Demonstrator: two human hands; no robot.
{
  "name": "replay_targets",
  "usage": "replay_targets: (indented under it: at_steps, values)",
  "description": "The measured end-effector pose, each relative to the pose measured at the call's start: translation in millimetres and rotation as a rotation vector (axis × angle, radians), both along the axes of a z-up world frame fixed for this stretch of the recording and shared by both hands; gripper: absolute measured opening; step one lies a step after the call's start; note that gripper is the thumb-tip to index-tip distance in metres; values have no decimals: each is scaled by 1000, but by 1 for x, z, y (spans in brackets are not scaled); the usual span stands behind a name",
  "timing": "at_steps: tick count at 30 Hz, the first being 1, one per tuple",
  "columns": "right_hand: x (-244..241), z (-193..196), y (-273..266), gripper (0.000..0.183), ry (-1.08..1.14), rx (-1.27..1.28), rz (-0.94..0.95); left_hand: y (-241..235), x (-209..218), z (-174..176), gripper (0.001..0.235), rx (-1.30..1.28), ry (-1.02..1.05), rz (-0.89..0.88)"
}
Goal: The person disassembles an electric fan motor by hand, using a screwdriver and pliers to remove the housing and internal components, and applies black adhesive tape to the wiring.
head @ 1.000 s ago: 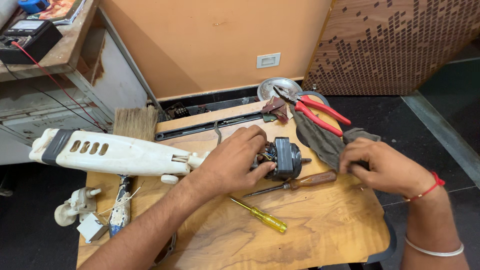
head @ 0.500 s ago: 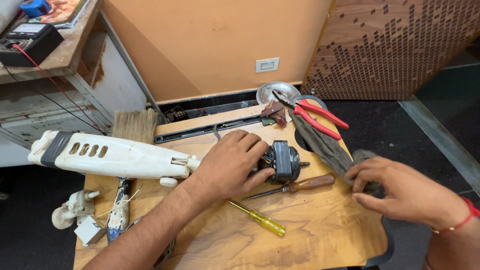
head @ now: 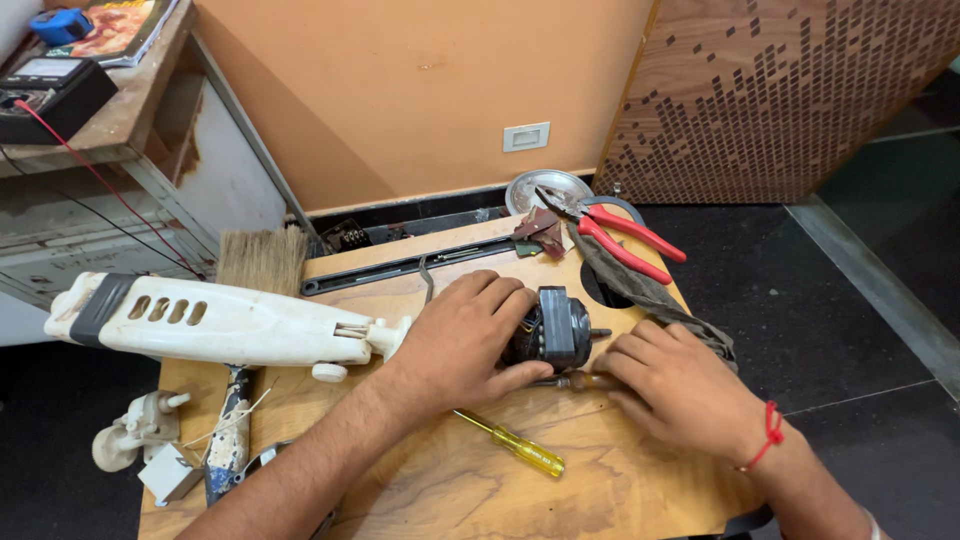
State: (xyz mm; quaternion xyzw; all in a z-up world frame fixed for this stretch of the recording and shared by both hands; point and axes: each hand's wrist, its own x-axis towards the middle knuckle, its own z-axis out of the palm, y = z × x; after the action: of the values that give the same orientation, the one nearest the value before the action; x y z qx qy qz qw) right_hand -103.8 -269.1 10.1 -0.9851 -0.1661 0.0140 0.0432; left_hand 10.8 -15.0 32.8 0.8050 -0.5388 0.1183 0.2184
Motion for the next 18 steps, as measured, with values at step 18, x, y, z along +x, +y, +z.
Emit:
replay_targets:
  at_steps: [18]
  values:
    - [6, 0, -61, 16, -355, 1971, 146, 8, -2, -11, 39, -208, 143, -4]
